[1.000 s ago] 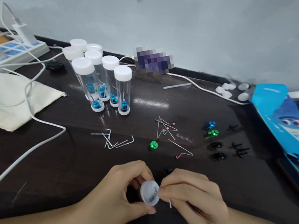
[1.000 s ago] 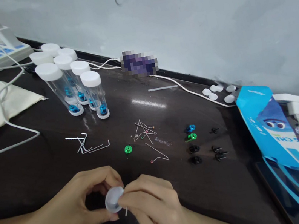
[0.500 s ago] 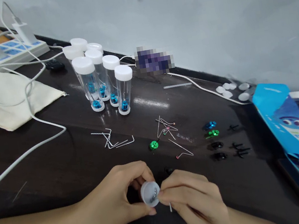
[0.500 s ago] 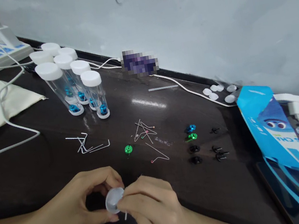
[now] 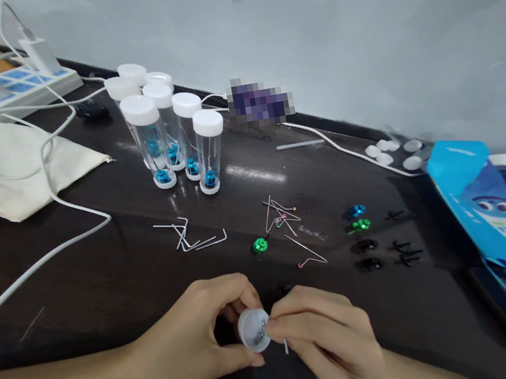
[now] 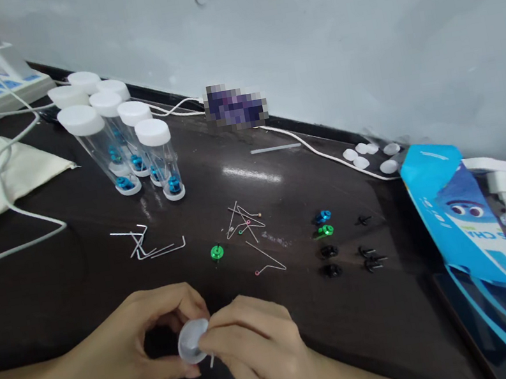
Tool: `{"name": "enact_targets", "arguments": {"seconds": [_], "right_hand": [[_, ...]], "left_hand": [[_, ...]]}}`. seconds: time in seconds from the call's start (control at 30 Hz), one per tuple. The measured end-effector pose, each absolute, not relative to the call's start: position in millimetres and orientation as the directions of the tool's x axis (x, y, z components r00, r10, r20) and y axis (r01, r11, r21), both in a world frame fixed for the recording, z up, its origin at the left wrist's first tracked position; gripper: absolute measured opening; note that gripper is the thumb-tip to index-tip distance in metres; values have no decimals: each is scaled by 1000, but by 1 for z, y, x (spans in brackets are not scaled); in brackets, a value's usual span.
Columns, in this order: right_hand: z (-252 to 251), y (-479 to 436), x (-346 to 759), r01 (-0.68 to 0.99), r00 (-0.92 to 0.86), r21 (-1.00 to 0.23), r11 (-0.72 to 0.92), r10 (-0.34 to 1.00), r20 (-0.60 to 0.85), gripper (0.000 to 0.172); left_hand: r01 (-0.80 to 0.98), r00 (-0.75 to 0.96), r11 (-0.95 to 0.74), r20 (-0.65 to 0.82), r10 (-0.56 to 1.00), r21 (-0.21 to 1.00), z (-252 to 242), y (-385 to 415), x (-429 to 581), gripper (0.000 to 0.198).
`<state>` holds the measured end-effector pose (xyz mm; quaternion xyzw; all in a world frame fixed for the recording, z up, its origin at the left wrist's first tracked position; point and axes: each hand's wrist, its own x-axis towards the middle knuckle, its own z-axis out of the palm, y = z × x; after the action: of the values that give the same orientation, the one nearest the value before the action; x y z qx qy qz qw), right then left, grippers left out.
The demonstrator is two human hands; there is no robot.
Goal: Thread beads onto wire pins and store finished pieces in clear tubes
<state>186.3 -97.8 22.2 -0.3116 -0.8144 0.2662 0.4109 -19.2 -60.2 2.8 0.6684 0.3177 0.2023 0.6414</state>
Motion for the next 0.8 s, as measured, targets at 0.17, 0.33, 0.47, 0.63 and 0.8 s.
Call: {"name": "enact_targets", "arguments": {"seconds": [0.17,0.33,0.47,0.63,0.8], "right_hand": [[23,-98,187,297,-462,-686,664,729,505,25],[23,-98,186,304,-453,-692,655,738,499,24],[23,-97,185,291,-465,-691,662,729,502,23],[22,-97,185,287,-469,-694,660,729,499,22],[23,-99,186,282,-457,-703,653,735,500,23]], "left_hand": [[165,715,19,-133,686,986,3,-61,-20,25],[166,714,35,-144,685,986,3,-61,-20,25],[158,716,33,-138,684,987,3,-60,-19,25],[159,716,45,-147,683,986,4,-61,-19,25],[160,712,33,-138,688,987,2,-62,-20,26]]}}
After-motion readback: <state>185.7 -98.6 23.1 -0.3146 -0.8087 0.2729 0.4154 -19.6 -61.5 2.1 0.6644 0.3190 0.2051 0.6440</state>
